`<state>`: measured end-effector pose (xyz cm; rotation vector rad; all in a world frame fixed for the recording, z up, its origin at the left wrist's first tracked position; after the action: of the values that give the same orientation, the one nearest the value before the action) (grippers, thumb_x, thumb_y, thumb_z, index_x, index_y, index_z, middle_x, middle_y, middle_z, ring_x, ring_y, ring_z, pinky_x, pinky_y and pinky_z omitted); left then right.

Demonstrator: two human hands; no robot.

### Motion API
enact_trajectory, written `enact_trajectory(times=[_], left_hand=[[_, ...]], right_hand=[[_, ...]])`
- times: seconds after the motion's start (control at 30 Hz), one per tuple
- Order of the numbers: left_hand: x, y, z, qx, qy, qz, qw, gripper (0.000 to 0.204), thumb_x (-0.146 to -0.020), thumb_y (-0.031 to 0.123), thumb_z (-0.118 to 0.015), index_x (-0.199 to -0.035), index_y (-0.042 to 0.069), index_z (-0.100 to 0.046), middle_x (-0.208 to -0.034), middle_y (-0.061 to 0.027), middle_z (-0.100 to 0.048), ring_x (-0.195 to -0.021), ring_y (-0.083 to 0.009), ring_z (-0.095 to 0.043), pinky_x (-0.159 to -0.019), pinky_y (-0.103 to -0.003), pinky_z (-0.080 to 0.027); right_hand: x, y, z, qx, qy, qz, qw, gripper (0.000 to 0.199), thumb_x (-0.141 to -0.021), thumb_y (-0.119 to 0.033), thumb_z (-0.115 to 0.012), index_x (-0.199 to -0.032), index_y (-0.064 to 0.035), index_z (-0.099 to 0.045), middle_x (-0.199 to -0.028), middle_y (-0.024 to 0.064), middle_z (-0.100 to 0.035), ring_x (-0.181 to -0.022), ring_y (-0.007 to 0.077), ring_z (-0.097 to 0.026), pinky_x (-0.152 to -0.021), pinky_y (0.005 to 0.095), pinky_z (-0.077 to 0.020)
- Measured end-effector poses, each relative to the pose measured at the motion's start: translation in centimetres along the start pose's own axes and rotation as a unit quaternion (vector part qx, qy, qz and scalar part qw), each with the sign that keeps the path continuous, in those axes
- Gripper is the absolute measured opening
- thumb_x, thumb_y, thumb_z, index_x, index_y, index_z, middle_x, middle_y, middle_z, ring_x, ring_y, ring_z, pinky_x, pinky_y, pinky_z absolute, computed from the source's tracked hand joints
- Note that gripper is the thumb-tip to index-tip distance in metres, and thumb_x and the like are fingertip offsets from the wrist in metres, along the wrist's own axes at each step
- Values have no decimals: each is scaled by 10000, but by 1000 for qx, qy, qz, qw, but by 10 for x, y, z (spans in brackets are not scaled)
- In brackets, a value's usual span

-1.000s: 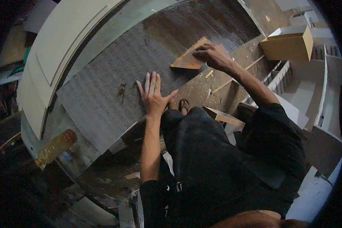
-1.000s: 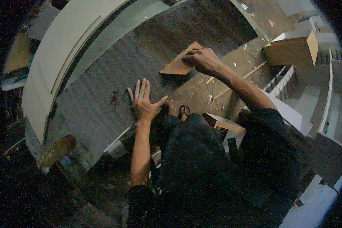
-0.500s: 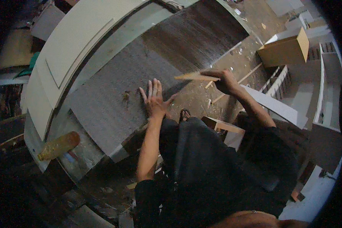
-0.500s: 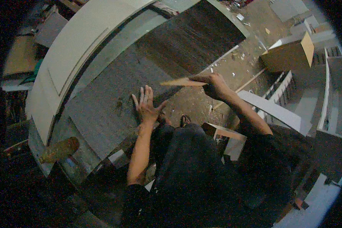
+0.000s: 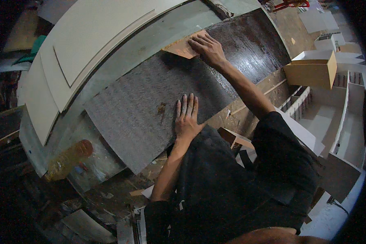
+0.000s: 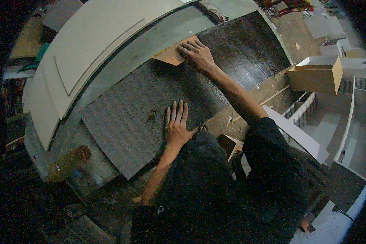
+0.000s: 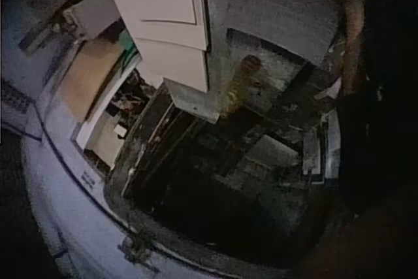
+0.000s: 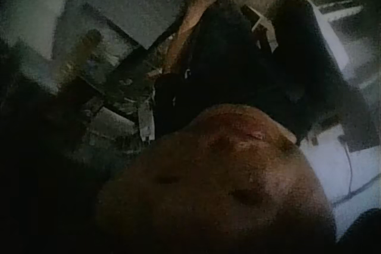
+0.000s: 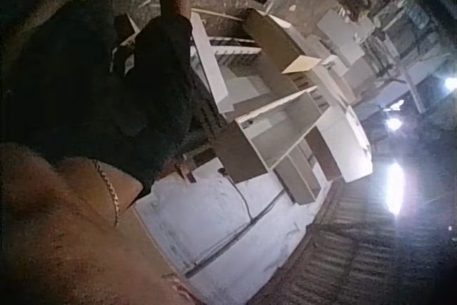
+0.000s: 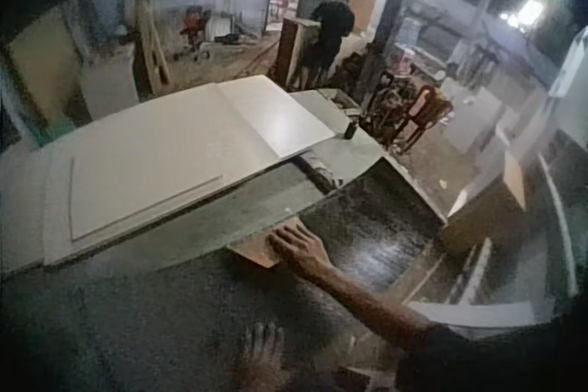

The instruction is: The person applies a liquid adhesive from a bottle onto a board and uses a wooden scraper to spread it evenly across the surface.

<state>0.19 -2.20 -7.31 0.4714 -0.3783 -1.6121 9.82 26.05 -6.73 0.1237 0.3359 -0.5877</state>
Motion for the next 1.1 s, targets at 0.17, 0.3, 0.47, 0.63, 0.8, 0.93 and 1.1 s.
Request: enact_trajectory(times=[0.17,0.3,0.47,0.63,0.8,0.93,1.1], left_hand=[[-2,-1,0,16,7,-4,1000,1003,-763,613,-707,-1467,-43,-421,-1575,-193,-359,-1466,-400,-303,-1215,-550,-191],[0,-2,1,11,-10,-3,1000,1005,-740,576,-743,-1466,-41,-422,-1566,-197,-371,-1465,-397,-307,-1215,-550,-194],[3,-3,-2,38,-14,14,999,1100,-655,467,-837,-1516,-11,-349,-1586,-153,-351,-1484,-315,-298,-1235,-506,-185],[0,-2,0,23,-8,-9,1000,1019,-757,569,-736,-1504,-19,-370,-1565,-186,-380,-1477,-337,-313,-1222,-547,-184],[2,-7,-10,35,14,-14,999,1034,-761,589,-724,-1517,-11,-353,-1580,-178,-359,-1486,-336,-295,-1224,-550,-171],[6,-7,-10,31,2,-2,1000,1069,-727,604,-739,-1514,-12,-359,-1582,-180,-356,-1488,-338,-291,-1228,-548,-157],[5,-4,-10,2,12,-9,1000,1110,-687,599,-770,-1513,-17,-358,-1583,-181,-355,-1485,-340,-299,-1227,-537,-171]], right_hand=[[3,0,-17,-17,-2,-3,1000,446,-878,-207,-616,-1321,-151,-611,-1360,72,-612,-1278,262,-568,-1134,450,-407],[41,-27,17,-40,-84,13,996,494,-866,-210,-609,-1358,-171,-590,-1376,62,-604,-1296,247,-556,-1152,446,-386],[64,-38,44,-103,-85,111,985,486,-844,-163,-637,-1330,-168,-624,-1367,61,-616,-1273,268,-575,-1157,465,-382],[1,19,22,-36,21,-30,999,429,-832,-106,-638,-1255,-165,-678,-1281,61,-673,-1200,287,-625,-1058,407,-485],[-3,40,-21,-15,-51,-47,997,437,-905,-210,-538,-1332,-259,-617,-1361,1,-615,-1217,228,-604,-1029,376,-500],[-6,19,-18,-39,-97,-42,994,420,-917,-181,-520,-1315,-261,-627,-1341,25,-623,-1143,245,-639,-925,381,-556],[27,24,-4,-56,-144,-44,987,392,-905,-124,-528,-1261,-227,-655,-1198,96,-674,-1072,284,-662,-840,396,-578]])
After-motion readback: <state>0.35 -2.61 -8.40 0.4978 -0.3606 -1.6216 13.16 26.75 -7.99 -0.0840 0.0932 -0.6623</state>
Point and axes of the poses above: each hand's wrist, its own x-axis away from the middle knuckle, its own z-axis out of the back of the hand, y = z × x, the point moved 1 cm from there along -x, towards the middle knuckle
